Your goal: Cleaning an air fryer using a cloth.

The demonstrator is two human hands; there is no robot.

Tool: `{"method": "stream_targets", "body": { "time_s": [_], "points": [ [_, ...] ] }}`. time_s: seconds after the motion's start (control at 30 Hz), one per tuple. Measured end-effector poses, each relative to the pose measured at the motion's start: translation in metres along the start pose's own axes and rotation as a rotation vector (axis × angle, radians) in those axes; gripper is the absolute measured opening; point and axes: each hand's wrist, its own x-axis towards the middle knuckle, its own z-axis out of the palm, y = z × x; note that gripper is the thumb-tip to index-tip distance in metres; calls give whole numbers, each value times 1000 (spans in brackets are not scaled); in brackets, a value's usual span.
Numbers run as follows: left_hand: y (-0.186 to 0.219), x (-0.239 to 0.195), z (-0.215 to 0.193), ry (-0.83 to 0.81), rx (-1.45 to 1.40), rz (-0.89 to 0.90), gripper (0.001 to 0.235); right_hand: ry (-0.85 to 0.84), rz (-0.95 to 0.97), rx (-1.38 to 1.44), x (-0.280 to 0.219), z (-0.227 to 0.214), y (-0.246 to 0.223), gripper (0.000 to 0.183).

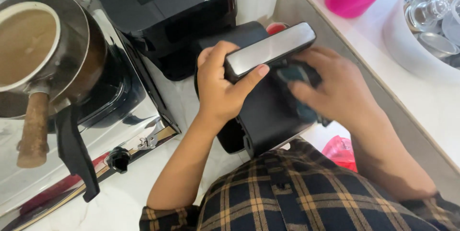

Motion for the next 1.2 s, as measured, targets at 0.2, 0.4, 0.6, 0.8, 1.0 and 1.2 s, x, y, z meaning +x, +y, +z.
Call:
{"method": "stream_targets", "body": {
  "time_s": [0.2,0.4,0.6,0.8,1.0,1.2],
  "points": [
    [3,-19,-5,143,41,-22,36,-91,-14,-402,10,16,-30,44],
    [-1,-37,-15,175,12,-117,37,-96,-398,-198,-16,17,-74,43],
    [-7,-54,-25,224,-12,-174,37,-113,-580,-75,-23,23,-57,47],
    [-12,-68,-17,292,32,-130,41,7,-185,-430,3,23,-31,43],
    [-10,-69,-16,298,-29,-113,50,-135,-170,-570,-11,41,-77,43],
    [-16,-73,-14,317,-48,-86,54,-115,-245,-362,-10,39,-70,44]
  ]
}}
